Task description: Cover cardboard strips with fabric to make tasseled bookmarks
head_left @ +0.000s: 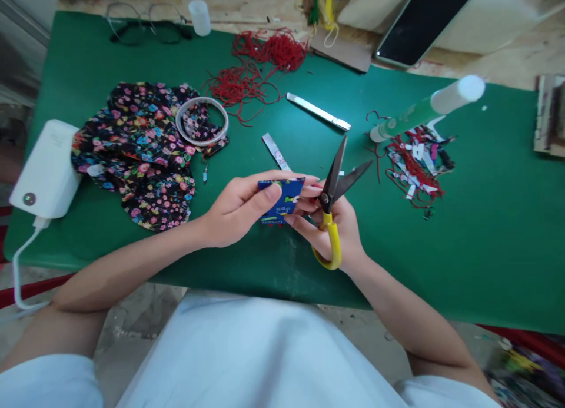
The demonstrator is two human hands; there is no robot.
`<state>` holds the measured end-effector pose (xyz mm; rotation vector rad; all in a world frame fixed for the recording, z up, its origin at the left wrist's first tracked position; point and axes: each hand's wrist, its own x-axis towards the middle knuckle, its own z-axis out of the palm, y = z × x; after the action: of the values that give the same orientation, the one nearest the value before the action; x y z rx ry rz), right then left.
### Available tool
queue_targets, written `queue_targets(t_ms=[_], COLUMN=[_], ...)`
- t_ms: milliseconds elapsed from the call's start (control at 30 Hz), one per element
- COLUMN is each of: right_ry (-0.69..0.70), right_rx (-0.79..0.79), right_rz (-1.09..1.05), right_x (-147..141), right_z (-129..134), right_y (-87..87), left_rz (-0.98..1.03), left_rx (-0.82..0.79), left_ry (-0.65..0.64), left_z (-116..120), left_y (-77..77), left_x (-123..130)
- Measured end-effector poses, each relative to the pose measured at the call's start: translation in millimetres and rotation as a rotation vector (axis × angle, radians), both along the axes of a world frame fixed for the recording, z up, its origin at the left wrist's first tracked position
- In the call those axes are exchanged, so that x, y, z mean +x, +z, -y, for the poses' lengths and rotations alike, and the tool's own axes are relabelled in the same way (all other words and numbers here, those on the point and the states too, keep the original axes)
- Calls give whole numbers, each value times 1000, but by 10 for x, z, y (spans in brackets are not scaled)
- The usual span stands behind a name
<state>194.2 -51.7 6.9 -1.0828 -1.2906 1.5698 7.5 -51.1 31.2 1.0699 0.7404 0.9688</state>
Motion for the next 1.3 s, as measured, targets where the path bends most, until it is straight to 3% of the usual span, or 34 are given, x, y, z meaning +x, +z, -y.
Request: queue_targets(t_ms=[167, 433, 500, 667, 767, 933, 1133, 1300], right_ry=[1, 39, 46, -6, -35, -34, -82, -74], right_rx=[31, 61, 41, 69, 54, -20, -60, -87], right_rz=[6, 95, 67, -10, -7, 48, -9, -97], right_x=[5, 31, 37, 19, 5, 16, 22, 52], right_z=[-4, 32, 33, -19, -42, -71, -146, -150], right_y=[-53, 31, 69, 120, 123, 122, 99, 29], left_rz=[-27, -352, -375, -303, -332, -312, -51, 80], left_rx=[75, 342, 283, -20, -104, -240, -414, -477], left_ry=[20, 189, 162, -95, -196, -242, -258, -366], left_z=[-8, -27, -20, 1, -11, -26, -51, -112], left_y=[13, 59, 62, 73, 89, 52, -28, -22], left_x=[1, -25, -31, -7, 20, 23, 0, -26])
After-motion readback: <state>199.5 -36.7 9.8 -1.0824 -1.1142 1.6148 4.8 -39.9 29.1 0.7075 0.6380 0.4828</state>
